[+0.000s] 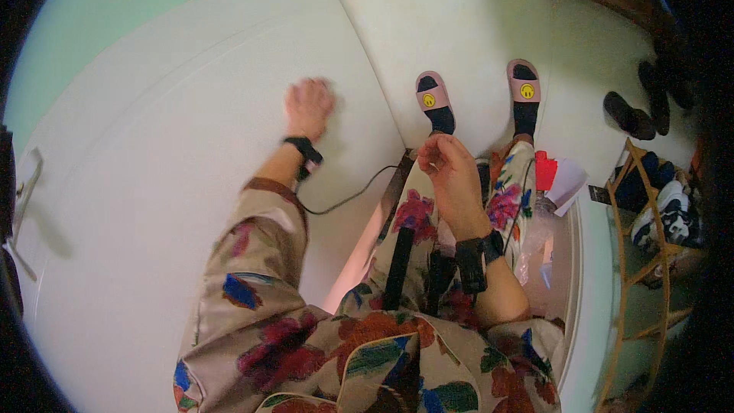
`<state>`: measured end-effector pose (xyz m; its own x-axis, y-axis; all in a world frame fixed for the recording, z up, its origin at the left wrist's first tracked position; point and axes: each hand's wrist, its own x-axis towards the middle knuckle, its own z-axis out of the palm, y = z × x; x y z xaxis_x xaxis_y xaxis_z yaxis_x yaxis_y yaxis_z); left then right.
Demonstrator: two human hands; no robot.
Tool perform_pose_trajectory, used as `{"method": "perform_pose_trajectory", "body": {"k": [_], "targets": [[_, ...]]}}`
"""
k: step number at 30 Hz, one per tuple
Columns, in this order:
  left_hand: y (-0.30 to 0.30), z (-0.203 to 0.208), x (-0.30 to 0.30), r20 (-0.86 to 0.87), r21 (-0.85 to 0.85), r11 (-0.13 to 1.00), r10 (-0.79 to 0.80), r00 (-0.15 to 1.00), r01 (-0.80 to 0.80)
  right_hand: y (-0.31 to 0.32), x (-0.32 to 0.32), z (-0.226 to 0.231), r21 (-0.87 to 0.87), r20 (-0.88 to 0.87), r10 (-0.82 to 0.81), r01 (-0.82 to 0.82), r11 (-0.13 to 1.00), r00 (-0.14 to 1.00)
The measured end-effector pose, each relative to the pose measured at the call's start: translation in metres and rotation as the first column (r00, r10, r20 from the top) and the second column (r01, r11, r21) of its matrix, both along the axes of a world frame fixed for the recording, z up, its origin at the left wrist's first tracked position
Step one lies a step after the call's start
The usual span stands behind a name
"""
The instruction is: The person wipes a white door with a pink cloth, cleaning the surface, handle, and edges. They open and close the door to reach different areas, then rinse the cloth in a basin of water and carry it away.
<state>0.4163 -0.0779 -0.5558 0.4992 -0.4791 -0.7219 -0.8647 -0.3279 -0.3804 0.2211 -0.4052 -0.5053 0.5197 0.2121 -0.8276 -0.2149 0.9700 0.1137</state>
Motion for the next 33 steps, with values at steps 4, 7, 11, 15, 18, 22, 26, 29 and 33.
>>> {"method": "perform_pose_trajectory", "body": {"k": [4, 7, 11, 15, 18, 22, 26, 29, 33], "targets": [[0.017, -0.009, -0.089, -0.371, 0.243, 0.961, 0.216, 0.903, -0.130, -0.006, -0.018, -0.005, -0.043, -0.211, 0.003, -0.012, 0.999, 0.978], [-0.001, -0.006, -0.044, -0.346, 0.258, 0.957, 0.218, 0.913, -0.131, -0.009, -0.029, -0.006, -0.097, -0.175, 0.042, -0.060, 0.993, 0.984], [-0.044, -0.025, 0.104, 0.260, -0.240, 0.963, -0.055, 0.964, 0.120, -0.011, -0.034, -0.009, -0.106, -0.154, -0.015, -0.001, 0.994, 0.988], [-0.041, -0.046, 0.089, 0.176, -0.313, 0.939, -0.094, 0.980, 0.146, -0.010, -0.037, -0.022, -0.077, -0.197, -0.028, 0.013, 0.997, 0.980], [-0.014, -0.051, -0.058, -0.076, 0.027, 0.998, 0.054, 0.996, -0.052, -0.014, -0.041, -0.030, -0.068, -0.214, -0.029, 0.015, 0.998, 0.976], [0.013, -0.045, -0.139, -0.393, 0.133, 0.967, 0.251, 0.885, -0.216, -0.027, -0.050, -0.034, -0.107, -0.187, -0.075, 0.055, 0.993, 0.980], [-0.021, -0.076, 0.021, -0.074, 0.035, 0.999, -0.003, 0.997, 0.006, -0.035, -0.052, -0.046, -0.197, -0.194, -0.076, 0.037, 0.980, 0.978], [-0.051, -0.090, 0.147, 0.345, -0.253, 0.958, -0.040, 0.938, 0.134, -0.026, -0.042, -0.059, -0.179, -0.176, -0.077, 0.045, 0.983, 0.981], [-0.050, -0.120, 0.109, 0.291, -0.331, 0.940, 0.018, 0.957, 0.083, -0.011, -0.025, -0.070, -0.134, -0.184, -0.072, 0.047, 0.990, 0.980]]}}
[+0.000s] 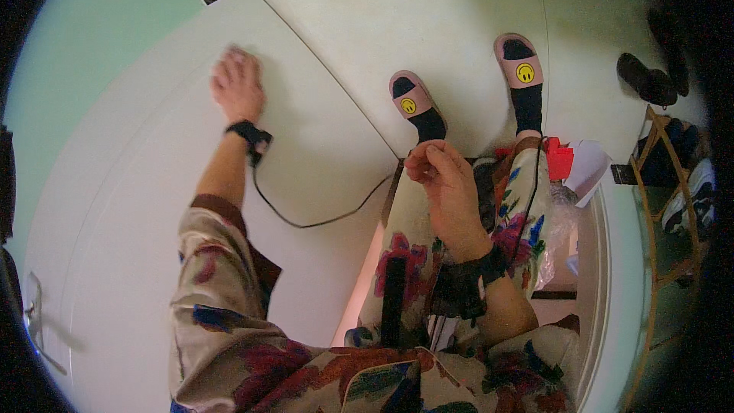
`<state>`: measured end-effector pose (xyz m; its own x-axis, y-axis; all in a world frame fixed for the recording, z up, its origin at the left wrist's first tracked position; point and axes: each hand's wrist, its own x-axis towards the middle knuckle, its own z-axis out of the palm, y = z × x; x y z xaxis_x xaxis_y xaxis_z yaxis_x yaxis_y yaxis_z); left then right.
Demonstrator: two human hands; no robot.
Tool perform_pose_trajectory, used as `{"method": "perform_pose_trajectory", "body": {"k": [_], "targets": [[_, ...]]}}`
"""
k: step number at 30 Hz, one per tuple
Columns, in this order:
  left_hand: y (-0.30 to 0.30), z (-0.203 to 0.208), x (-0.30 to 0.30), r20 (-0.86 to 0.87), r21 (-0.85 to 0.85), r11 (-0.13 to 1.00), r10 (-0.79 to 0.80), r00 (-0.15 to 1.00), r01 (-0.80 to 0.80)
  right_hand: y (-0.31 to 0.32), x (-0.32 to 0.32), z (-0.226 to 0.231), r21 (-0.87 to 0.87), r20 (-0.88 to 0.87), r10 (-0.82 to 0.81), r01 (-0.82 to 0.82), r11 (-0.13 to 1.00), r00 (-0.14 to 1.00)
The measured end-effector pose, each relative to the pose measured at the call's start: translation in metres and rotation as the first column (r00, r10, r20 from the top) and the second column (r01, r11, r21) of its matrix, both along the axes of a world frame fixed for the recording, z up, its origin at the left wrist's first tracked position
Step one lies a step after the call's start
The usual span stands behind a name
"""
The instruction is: The person wipes a white door with a pink cloth, cleaning the surface, handle, and edges. They open and close the door to reach different areas, then rinse the cloth in a basin of water and carry it away.
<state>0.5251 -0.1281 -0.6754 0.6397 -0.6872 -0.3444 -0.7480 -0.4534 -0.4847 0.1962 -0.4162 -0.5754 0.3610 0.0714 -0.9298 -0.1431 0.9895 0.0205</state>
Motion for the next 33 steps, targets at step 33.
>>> {"method": "perform_pose_trajectory", "body": {"k": [33], "targets": [[0.024, -0.146, -0.210, -0.698, 0.514, 0.850, 0.336, 0.632, 0.117, -0.052, 0.005, -0.008, -0.202, -0.189, 0.065, -0.104, 0.974, 0.980]]}}
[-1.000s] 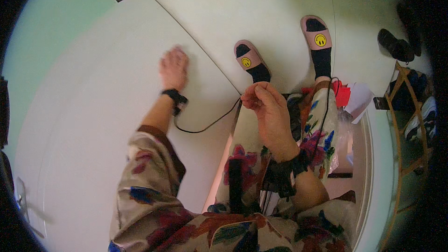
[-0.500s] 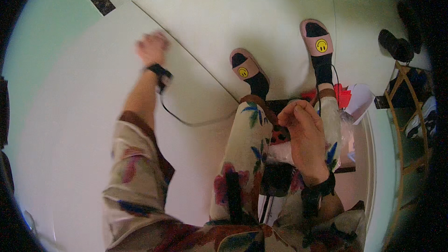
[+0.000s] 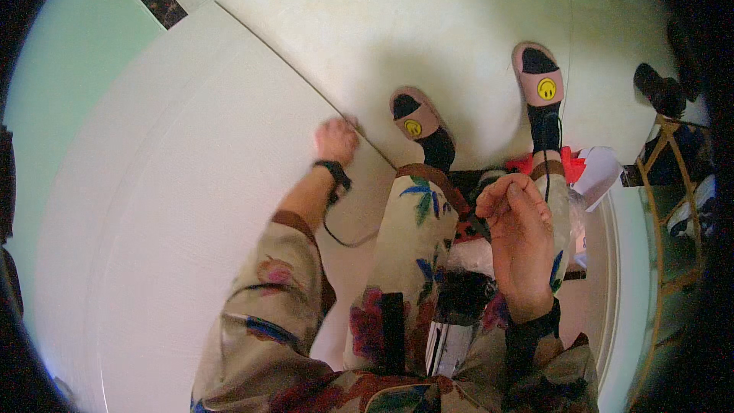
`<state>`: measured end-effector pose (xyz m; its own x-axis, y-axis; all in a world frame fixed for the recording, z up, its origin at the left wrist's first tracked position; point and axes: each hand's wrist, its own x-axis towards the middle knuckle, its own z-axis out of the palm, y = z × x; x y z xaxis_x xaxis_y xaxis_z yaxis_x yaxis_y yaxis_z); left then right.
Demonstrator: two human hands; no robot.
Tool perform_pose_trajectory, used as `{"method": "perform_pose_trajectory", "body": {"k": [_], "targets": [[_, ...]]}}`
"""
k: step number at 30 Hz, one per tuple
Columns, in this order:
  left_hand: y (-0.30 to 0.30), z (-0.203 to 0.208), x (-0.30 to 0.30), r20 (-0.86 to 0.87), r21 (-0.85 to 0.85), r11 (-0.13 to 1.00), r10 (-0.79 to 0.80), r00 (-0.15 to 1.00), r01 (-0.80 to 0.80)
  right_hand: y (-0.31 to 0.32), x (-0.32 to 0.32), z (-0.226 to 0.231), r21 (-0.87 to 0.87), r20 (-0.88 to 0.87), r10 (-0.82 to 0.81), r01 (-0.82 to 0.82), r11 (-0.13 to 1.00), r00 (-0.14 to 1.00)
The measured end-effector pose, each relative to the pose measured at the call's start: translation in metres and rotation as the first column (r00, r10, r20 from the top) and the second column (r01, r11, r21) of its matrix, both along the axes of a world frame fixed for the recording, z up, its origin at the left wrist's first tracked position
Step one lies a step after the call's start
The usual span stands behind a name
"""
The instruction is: The person wipes a white door with a pink cloth, cleaning the surface, handle, and edges. They open and close the door to reach different areas, then rinse the cloth in a basin of water and carry it away.
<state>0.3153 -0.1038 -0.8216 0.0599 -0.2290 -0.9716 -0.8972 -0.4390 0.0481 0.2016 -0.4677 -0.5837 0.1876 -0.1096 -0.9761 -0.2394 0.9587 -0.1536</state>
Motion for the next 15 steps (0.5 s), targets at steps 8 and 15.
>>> {"method": "perform_pose_trajectory", "body": {"k": [8, 15], "targets": [[-0.044, -0.031, 0.239, 0.678, -0.292, 0.911, -0.018, 0.735, 0.291, -0.003, 0.006, -0.001, -0.037, -0.019, -0.024, 0.023, 0.999, 1.000], [-0.089, -0.029, 0.357, 0.671, -0.170, 0.973, -0.001, 0.741, 0.155, -0.006, 0.009, -0.007, -0.068, 0.022, 0.025, -0.024, 0.997, 0.999]]}}
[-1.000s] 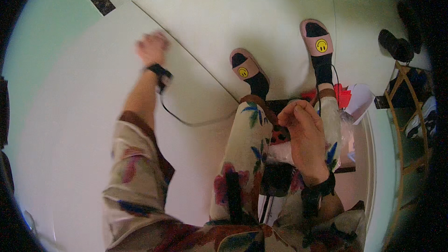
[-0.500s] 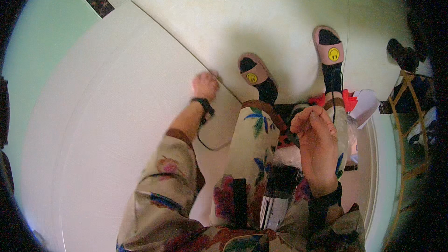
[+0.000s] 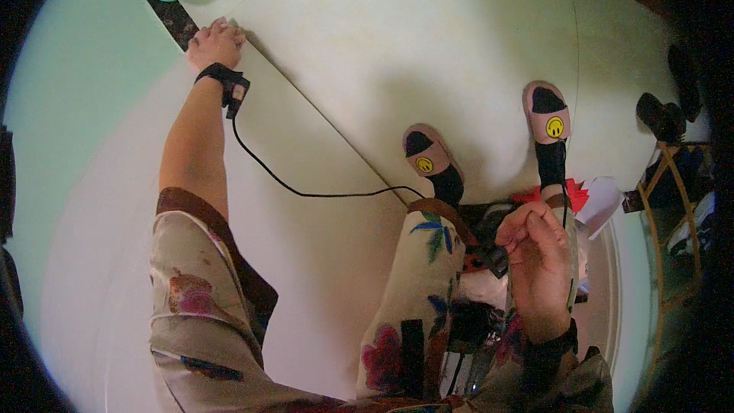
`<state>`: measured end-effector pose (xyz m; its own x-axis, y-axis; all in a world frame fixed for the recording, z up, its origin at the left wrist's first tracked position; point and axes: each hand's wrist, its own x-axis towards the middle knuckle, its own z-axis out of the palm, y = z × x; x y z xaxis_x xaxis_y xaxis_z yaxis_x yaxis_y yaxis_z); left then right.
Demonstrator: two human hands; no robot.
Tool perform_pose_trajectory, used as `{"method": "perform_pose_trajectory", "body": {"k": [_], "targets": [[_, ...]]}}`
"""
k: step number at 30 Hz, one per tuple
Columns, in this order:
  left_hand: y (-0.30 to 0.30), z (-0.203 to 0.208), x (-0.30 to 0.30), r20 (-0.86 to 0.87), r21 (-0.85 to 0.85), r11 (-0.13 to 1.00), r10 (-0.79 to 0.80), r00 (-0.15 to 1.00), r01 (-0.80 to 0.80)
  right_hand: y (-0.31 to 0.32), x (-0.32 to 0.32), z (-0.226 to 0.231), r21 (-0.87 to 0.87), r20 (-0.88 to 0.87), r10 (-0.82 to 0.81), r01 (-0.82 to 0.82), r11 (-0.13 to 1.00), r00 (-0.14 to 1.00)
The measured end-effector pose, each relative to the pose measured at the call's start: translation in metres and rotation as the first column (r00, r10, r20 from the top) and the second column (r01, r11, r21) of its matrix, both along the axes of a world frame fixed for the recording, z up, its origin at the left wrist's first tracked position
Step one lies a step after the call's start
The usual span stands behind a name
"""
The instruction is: The person wipes a white door with a pink cloth, cleaning the surface, handle, and edges. They open and close the door to reach different areas, then rinse the cloth in a basin of water and carry it away.
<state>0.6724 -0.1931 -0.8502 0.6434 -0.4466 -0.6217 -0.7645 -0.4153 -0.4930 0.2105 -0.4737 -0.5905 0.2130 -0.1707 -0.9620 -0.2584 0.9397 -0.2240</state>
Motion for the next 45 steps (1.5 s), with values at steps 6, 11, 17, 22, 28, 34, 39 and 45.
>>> {"method": "perform_pose_trajectory", "body": {"k": [6, 11, 17, 22, 28, 34, 39, 45], "targets": [[0.051, -0.033, -0.160, -0.085, 0.045, 0.982, -0.181, 0.980, 0.185, -0.006, -0.015, -0.002, 0.048, -0.047, -0.024, 0.026, 0.998, 0.999], [0.090, 0.014, -0.284, -0.365, 0.058, 0.985, -0.129, 0.922, 0.160, -0.007, -0.019, 0.000, 0.038, -0.030, -0.094, 0.095, 0.995, 0.995], [0.093, 0.076, -0.357, -0.772, 0.232, 0.972, 0.211, 0.600, -0.043, -0.013, -0.021, 0.008, 0.045, -0.003, -0.137, 0.137, 0.989, 0.991], [0.078, 0.014, -0.268, -0.313, -0.113, 0.993, -0.001, 0.950, -0.036, -0.015, -0.039, 0.009, -0.014, -0.045, -0.106, 0.106, 0.994, 0.993], [0.111, -0.012, -0.331, -0.379, -0.254, 0.967, -0.081, 0.922, -0.020, -0.010, -0.048, 0.001, 0.025, -0.060, -0.065, 0.066, 0.997, 0.996], [0.149, 0.049, -0.536, -0.686, 0.259, 0.947, 0.317, 0.655, -0.187, -0.019, -0.049, 0.006, -0.016, -0.046, -0.023, 0.022, 1.000, 0.999], [0.126, 0.020, -0.466, -0.522, 0.184, 0.978, 0.180, 0.834, -0.096, -0.013, -0.054, 0.000, -0.075, -0.055, 0.176, -0.180, 0.981, 0.983], [0.110, 0.003, -0.430, -0.275, -0.040, 0.994, 0.091, 0.957, -0.106, -0.012, -0.046, -0.011, -0.004, 0.026, 0.181, -0.181, 0.984, 0.983]]}}
